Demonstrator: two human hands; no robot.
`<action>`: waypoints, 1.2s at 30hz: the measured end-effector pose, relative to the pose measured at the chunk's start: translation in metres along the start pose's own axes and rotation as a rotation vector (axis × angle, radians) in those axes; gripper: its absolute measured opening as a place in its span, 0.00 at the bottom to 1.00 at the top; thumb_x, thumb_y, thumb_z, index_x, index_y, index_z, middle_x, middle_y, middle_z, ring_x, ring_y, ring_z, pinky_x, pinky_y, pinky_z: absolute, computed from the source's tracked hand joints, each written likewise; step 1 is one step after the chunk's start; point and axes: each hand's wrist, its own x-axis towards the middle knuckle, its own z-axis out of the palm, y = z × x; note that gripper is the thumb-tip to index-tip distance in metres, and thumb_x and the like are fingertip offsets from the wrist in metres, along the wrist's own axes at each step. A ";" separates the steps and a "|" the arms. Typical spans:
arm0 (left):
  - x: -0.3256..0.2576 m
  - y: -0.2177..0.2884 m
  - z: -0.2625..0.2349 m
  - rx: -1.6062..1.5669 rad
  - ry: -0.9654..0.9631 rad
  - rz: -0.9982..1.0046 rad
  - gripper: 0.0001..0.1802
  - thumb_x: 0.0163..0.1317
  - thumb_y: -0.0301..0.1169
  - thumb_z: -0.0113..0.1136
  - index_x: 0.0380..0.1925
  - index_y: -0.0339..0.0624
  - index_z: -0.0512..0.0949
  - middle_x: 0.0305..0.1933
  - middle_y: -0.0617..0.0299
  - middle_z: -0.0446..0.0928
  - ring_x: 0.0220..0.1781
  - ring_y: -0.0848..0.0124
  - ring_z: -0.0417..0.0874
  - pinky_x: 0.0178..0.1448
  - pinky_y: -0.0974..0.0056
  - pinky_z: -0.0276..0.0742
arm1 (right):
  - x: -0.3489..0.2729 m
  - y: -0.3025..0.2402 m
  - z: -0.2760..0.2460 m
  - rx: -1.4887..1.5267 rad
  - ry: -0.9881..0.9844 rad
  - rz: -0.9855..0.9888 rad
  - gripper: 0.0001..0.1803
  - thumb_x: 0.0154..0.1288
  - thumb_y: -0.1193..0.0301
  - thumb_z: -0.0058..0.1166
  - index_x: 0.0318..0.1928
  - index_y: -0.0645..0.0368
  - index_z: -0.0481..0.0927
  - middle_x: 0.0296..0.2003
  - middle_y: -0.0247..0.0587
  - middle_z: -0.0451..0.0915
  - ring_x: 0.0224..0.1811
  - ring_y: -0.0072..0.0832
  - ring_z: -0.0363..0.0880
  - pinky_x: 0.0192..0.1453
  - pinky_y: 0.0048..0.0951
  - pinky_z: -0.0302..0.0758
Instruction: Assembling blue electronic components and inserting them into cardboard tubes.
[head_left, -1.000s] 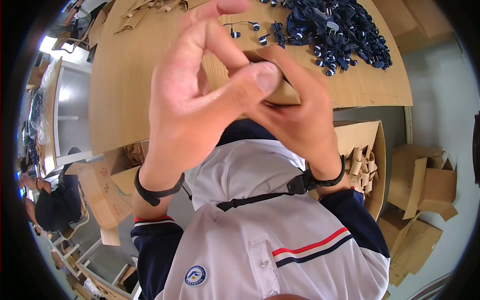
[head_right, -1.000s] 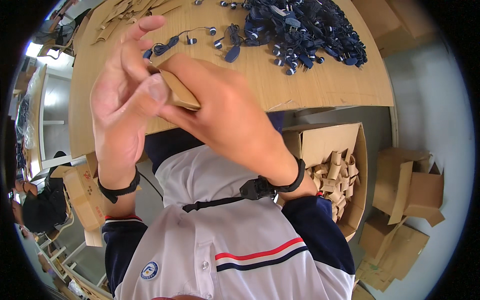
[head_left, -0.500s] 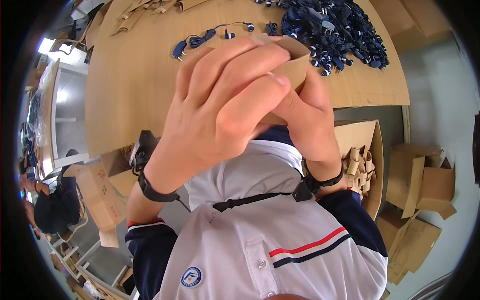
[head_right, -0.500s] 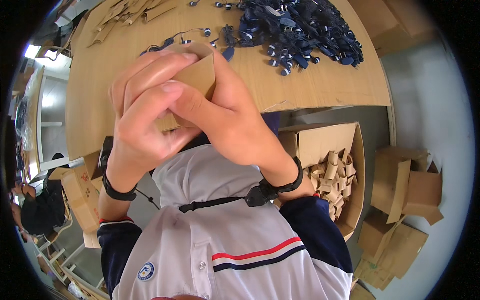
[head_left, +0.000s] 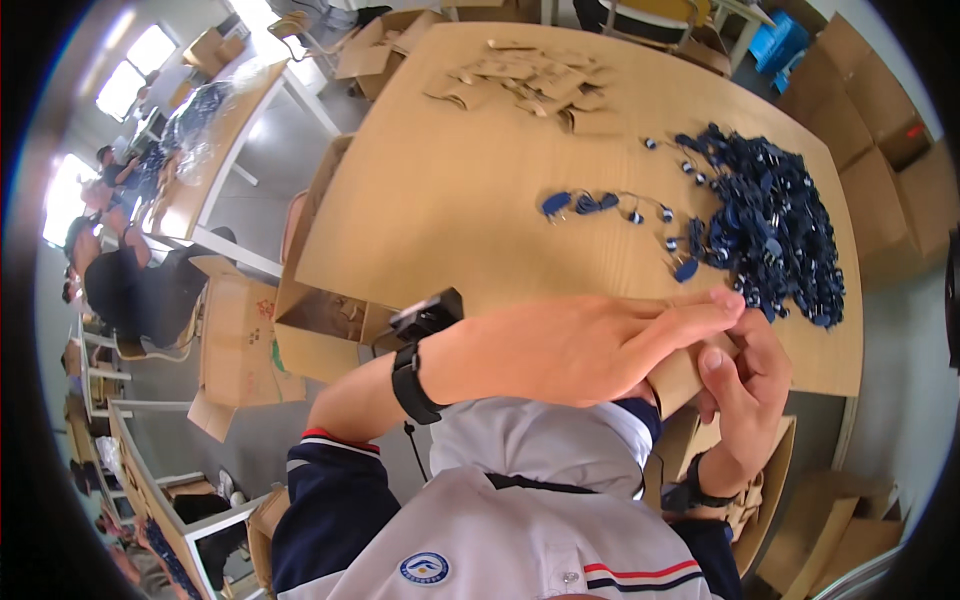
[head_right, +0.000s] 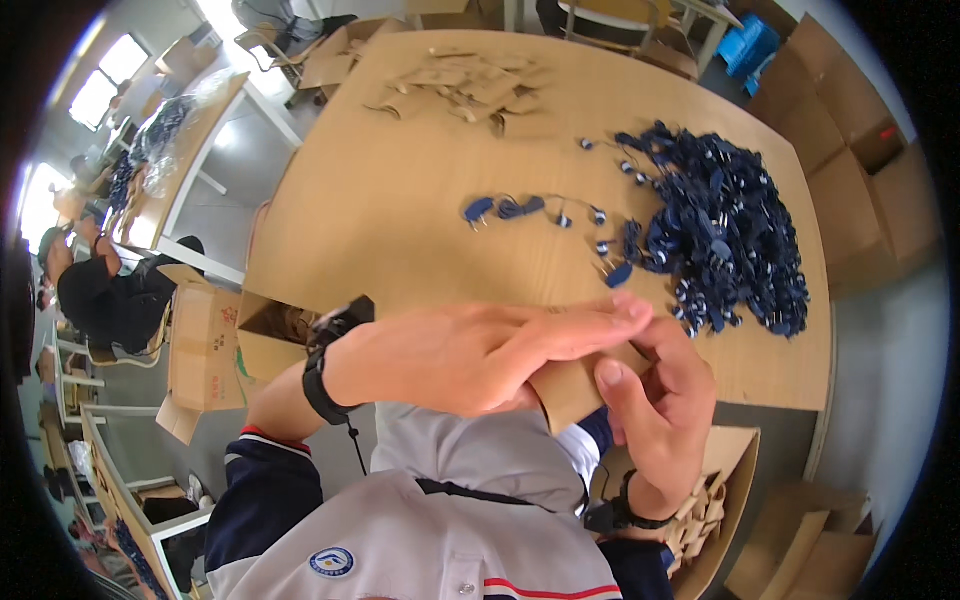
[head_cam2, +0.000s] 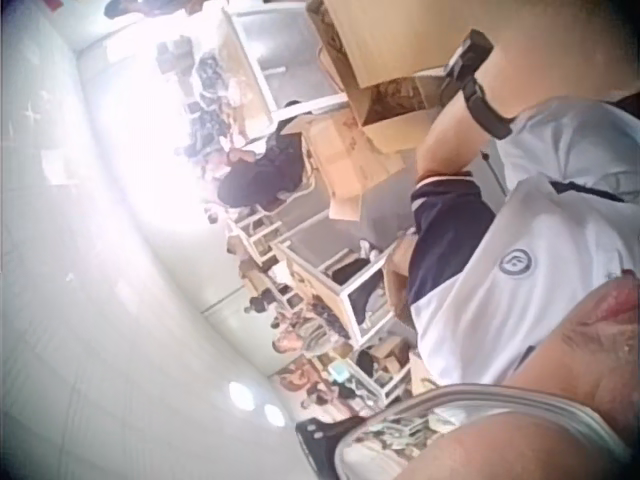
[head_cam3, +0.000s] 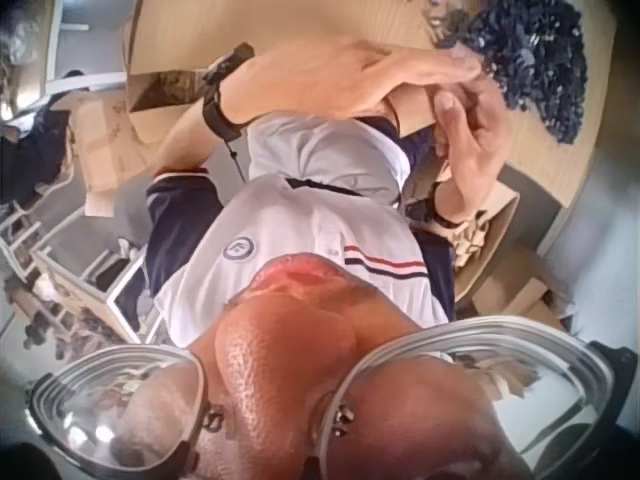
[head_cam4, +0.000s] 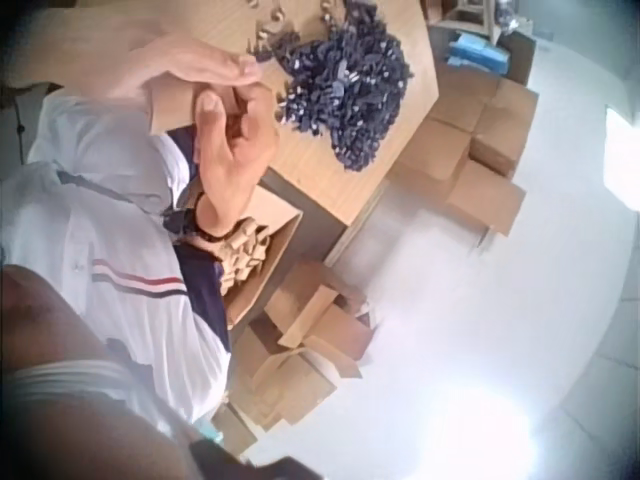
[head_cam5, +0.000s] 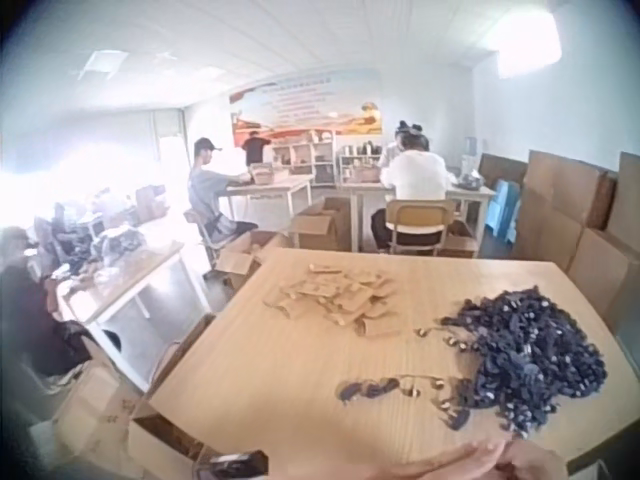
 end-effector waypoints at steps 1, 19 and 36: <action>0.002 0.002 -0.006 -0.160 -0.055 -0.092 0.47 0.49 0.21 0.68 0.69 0.36 0.54 0.73 0.49 0.60 0.67 0.52 0.70 0.52 0.59 0.81 | 0.001 -0.001 0.000 0.064 -0.032 0.076 0.10 0.63 0.79 0.56 0.44 0.68 0.76 0.29 0.35 0.80 0.22 0.17 0.76 0.24 0.16 0.70; 0.021 0.018 0.015 -0.568 0.397 -0.495 0.09 0.68 0.23 0.55 0.46 0.36 0.80 0.36 0.58 0.84 0.34 0.76 0.86 0.39 0.74 0.80 | 0.011 0.013 0.013 -0.648 0.356 -0.786 0.17 0.51 0.80 0.68 0.45 0.61 0.84 0.33 0.43 0.81 0.24 0.24 0.78 0.26 0.20 0.72; 0.004 0.038 0.062 -1.004 0.514 -0.666 0.14 0.71 0.27 0.49 0.43 0.25 0.79 0.37 0.52 0.81 0.28 0.66 0.86 0.33 0.68 0.84 | 0.015 0.055 0.010 -0.423 0.047 -0.646 0.22 0.39 0.82 0.62 0.42 0.60 0.82 0.32 0.40 0.83 0.35 0.45 0.80 0.40 0.34 0.76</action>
